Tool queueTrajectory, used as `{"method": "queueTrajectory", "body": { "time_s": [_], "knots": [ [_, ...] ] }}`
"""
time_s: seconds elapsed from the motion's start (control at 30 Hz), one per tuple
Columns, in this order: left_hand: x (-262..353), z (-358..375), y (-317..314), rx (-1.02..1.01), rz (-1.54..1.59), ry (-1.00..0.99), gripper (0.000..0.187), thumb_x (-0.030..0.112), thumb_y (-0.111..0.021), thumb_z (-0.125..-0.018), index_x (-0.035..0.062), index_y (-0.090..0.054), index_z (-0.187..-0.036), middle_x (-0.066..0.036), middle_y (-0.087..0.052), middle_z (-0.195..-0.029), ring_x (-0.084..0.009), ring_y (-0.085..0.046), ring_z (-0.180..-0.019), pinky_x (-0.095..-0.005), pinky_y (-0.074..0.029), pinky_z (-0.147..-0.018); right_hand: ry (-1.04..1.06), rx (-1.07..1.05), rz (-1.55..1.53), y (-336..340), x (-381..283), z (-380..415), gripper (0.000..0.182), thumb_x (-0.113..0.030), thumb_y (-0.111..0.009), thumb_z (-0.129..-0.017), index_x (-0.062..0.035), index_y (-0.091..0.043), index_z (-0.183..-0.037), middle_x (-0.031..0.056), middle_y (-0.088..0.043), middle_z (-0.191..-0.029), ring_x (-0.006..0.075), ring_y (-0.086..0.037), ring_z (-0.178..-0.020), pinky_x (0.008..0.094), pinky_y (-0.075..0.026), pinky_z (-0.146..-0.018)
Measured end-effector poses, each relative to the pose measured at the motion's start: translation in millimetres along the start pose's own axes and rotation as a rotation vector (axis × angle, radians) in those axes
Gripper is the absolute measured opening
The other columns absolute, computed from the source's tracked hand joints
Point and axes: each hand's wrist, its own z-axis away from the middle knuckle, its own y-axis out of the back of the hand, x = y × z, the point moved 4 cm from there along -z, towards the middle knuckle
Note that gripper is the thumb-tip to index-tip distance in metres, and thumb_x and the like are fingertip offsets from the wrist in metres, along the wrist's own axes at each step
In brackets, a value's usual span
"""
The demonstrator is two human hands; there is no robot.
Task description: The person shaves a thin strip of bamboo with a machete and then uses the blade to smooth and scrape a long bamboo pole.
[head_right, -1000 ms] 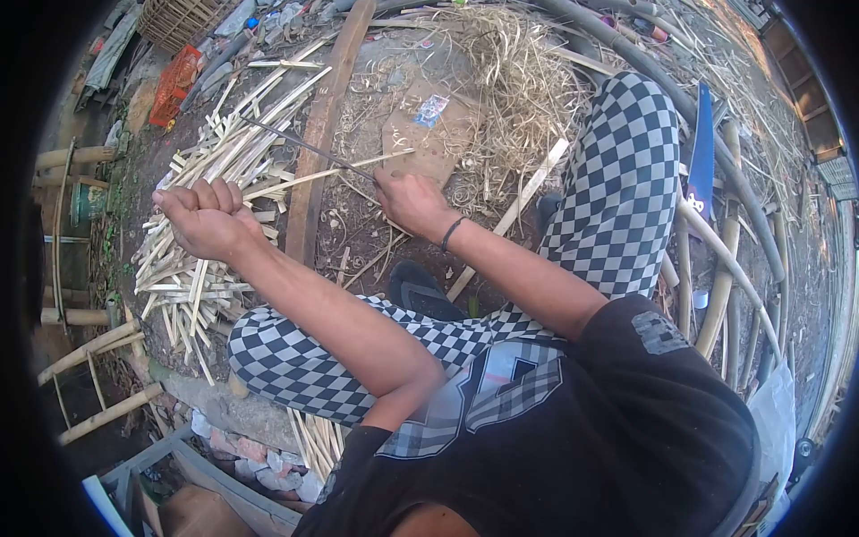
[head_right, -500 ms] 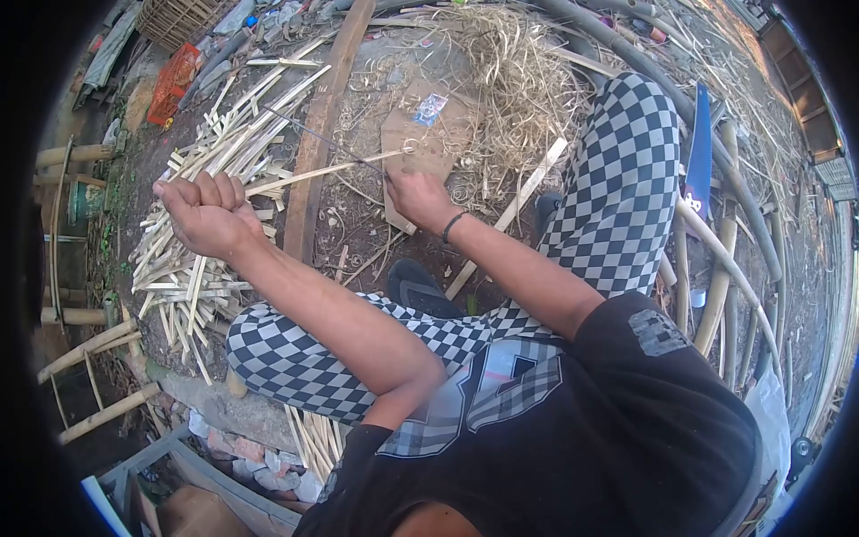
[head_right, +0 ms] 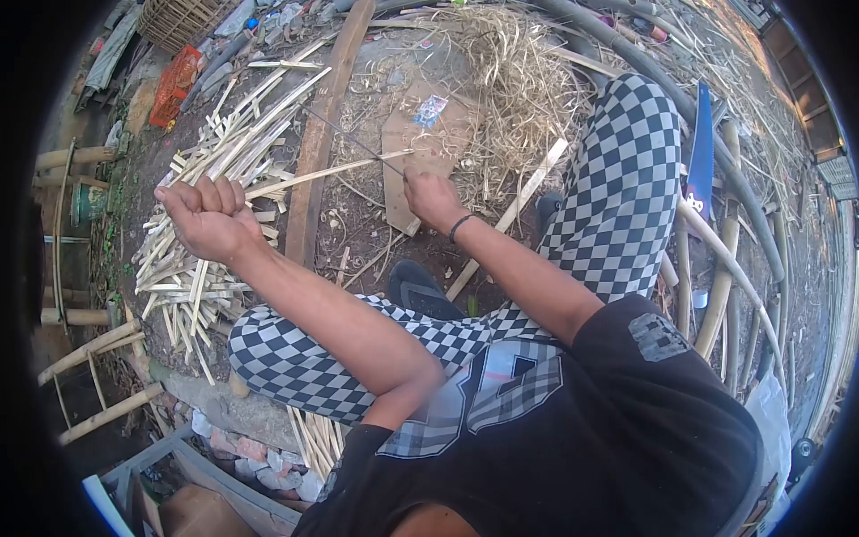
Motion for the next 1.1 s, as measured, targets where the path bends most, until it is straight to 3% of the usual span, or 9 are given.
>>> {"method": "queueTrajectory", "body": {
  "time_s": [0.07,0.17,0.3,0.37,0.47,0.7,0.9,1.03,1.1],
  "knots": [
    [1,3,5,-0.011,-0.019,0.0,0.056,0.047,-0.041,-0.105,0.0185,-0.02,-0.061,0.006,-0.015,-0.049,-0.007,-0.008,-0.043,-0.0265,-0.009,-0.04,-0.238,-0.098,0.142,-29,49,8,0.018,-0.016,-0.05,-0.094,-0.0012,-0.058,-0.1,0.0238,-0.07,-0.085,0.0411,-0.07,-0.08,0.052,-0.056,-0.073],
    [1,2,8,-0.066,0.05,0.037,0.058,0.053,-0.036,-0.105,0.0183,-0.02,-0.061,0.005,-0.017,-0.051,-0.008,-0.011,-0.045,-0.0245,-0.012,-0.043,-0.339,-0.106,0.184,-26,83,15,0.022,-0.017,-0.051,-0.093,-0.0012,-0.062,-0.103,0.0238,-0.071,-0.092,0.0396,-0.07,-0.087,0.0501,-0.056,-0.077],
    [2,9,0,-0.127,0.158,0.094,0.06,0.056,-0.031,-0.104,0.0174,-0.021,-0.059,0.003,-0.022,-0.052,-0.0096,-0.017,-0.047,-0.0255,-0.014,-0.047,-0.406,-0.165,0.13,-38,78,9,0.028,-0.018,-0.054,-0.09,0.0015,-0.067,-0.106,0.0255,-0.07,-0.096,0.0404,-0.07,-0.092,0.0489,-0.056,-0.081],
    [-4,5,7,-0.225,0.146,0.153,0.059,0.054,-0.032,-0.104,0.0174,-0.021,-0.059,0.003,-0.021,-0.052,-0.0092,-0.015,-0.047,-0.0269,-0.012,-0.046,-0.465,-0.166,0.036,-43,83,8,0.031,-0.018,-0.056,-0.087,0.0031,-0.068,-0.107,0.0274,-0.07,-0.097,0.0418,-0.069,-0.093,0.0486,-0.056,-0.084],
    [-4,6,10,-0.176,0.163,0.174,0.058,0.051,-0.035,-0.105,0.0177,-0.021,-0.059,0.004,-0.018,-0.05,-0.0091,-0.01,-0.046,-0.0281,-0.01,-0.045,-0.495,-0.249,0.018,-36,82,6,0.031,-0.016,-0.055,-0.087,0.0027,-0.069,-0.107,0.0275,-0.07,-0.096,0.0442,-0.068,-0.093,0.0485,-0.055,-0.084],
    [-8,5,5,-0.129,0.127,0.147,0.059,0.05,-0.037,-0.105,0.0174,-0.021,-0.059,0.004,-0.016,-0.048,-0.009,-0.008,-0.045,-0.0279,-0.008,-0.044,-0.34,-0.086,-0.054,12,6,3,0.03,-0.016,-0.051,-0.09,0.006,-0.064,-0.107,0.0275,-0.069,-0.087,0.0453,-0.068,-0.088,0.0518,-0.054,-0.08],
    [-7,9,-8,-0.002,0.051,0.05,0.058,0.047,-0.034,-0.106,0.0172,-0.019,-0.059,0.003,-0.018,-0.048,-0.0088,-0.009,-0.044,-0.0275,-0.008,-0.041,0.205,0.005,-0.408,94,-145,33,0.017,-0.011,-0.051,-0.094,0.0047,-0.056,-0.099,0.0287,-0.062,-0.07,0.0483,-0.063,-0.072,0.0547,-0.05,-0.068],
    [-7,20,-23,0.061,0.009,0.007,0.057,0.045,-0.034,-0.107,0.0175,-0.019,-0.059,0.003,-0.02,-0.047,-0.0078,-0.013,-0.041,-0.0261,-0.01,-0.04,0.226,0.097,-0.383,76,-138,32,0.02,-0.013,-0.05,-0.094,0.0063,-0.055,-0.1,0.0294,-0.062,-0.07,0.0489,-0.063,-0.073,0.055,-0.05,-0.069],
    [-4,29,-30,0.037,-0.148,-0.084,0.057,0.045,-0.035,-0.107,0.0175,-0.021,-0.059,0.004,-0.021,-0.047,-0.0074,-0.015,-0.04,-0.0258,-0.013,-0.038,-0.07,-0.103,-0.197,42,-90,9,0.023,-0.015,-0.05,-0.095,0.0073,-0.055,-0.099,0.0305,-0.062,-0.071,0.05,-0.062,-0.075,0.0561,-0.049,-0.07]
  ]
}}
